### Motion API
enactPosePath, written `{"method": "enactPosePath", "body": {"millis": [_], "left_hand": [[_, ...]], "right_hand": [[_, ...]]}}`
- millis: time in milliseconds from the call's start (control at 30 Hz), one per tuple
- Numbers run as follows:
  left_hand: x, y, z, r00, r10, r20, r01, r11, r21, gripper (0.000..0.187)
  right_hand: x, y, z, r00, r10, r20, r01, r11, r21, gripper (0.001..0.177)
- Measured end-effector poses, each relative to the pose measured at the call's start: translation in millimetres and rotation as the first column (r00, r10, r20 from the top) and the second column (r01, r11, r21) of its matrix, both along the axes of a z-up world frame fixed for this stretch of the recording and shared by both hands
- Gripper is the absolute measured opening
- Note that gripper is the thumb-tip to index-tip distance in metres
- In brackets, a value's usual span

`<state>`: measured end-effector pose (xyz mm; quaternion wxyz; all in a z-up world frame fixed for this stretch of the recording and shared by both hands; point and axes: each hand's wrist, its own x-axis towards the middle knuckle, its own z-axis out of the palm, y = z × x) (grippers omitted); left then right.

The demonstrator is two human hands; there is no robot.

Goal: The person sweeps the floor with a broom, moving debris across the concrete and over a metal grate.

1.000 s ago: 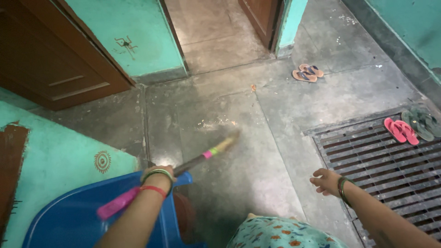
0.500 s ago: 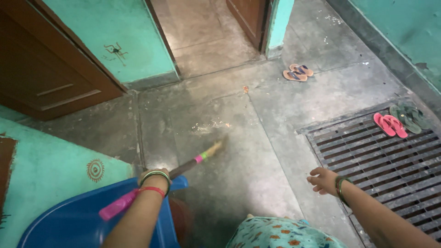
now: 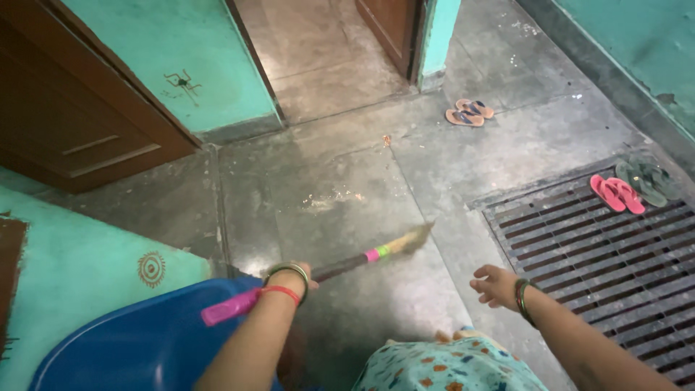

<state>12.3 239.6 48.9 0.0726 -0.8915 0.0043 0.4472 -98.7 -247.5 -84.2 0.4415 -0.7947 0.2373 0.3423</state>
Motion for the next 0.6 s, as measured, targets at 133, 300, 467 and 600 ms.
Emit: {"method": "enactPosePath", "body": {"millis": [133, 300, 467, 600], "left_hand": [[-4, 6, -22, 0.998, 0.053, -0.040, -0.055, 0.998, -0.044, 0.059], [-20, 43, -54, 0.981, 0.195, -0.010, -0.195, 0.971, -0.140, 0.057], [-60, 55, -68, 0.571, 0.755, -0.323, -0.796, 0.412, -0.445, 0.035], [-70, 35, -74, 0.408, 0.757, -0.511, -0.841, 0.093, -0.533, 0.028]], "right_hand": [[1, -8, 3, 0.999, -0.038, -0.006, 0.038, 0.999, 0.035, 0.060], [20, -17, 14, 0.999, -0.042, -0.022, 0.044, 0.994, 0.101, 0.060], [60, -11, 31, 0.997, 0.077, 0.031, -0.081, 0.987, 0.141, 0.058], [97, -1, 57, 0.966, 0.224, 0.126, -0.244, 0.955, 0.170, 0.057]]}}
